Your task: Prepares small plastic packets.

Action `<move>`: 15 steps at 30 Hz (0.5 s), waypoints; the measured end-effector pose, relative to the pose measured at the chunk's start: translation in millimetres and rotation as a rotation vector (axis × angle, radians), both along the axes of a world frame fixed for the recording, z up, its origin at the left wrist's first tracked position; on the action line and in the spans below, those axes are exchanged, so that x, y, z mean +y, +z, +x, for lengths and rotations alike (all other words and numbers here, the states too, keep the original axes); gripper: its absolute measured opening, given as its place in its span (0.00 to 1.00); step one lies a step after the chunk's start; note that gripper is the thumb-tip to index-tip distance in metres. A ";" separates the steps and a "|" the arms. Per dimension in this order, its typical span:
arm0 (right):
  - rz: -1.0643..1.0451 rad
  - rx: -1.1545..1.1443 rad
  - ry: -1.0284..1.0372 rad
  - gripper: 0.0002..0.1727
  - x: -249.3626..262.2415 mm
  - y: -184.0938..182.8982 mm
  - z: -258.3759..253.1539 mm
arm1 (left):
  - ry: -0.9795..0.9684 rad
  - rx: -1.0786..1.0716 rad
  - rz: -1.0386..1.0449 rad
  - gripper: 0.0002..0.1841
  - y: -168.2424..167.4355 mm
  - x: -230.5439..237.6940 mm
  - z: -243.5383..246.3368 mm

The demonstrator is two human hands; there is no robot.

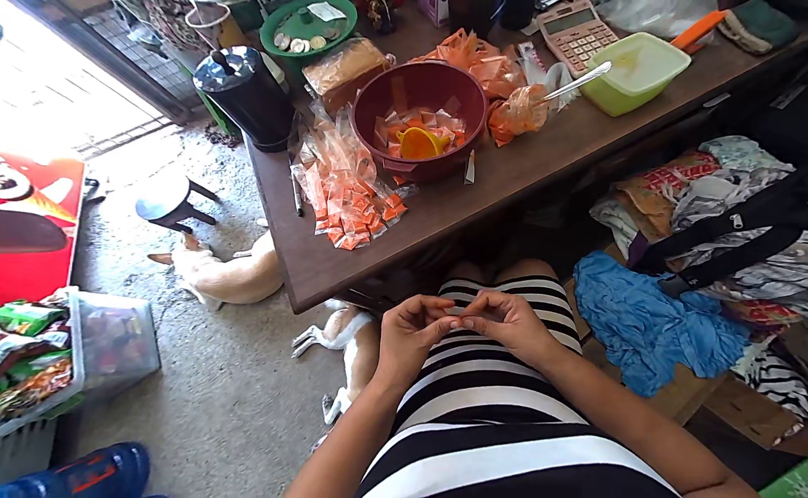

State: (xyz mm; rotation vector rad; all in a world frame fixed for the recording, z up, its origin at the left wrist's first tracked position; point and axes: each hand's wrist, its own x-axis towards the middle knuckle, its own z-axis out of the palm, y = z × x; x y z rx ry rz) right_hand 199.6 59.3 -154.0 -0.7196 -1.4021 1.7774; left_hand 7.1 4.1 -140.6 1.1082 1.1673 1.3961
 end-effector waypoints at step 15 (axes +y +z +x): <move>-0.184 0.087 -0.050 0.04 0.0 0.2 -2.9 | 0.094 0.170 0.211 0.04 -7.0 7.1 -3.3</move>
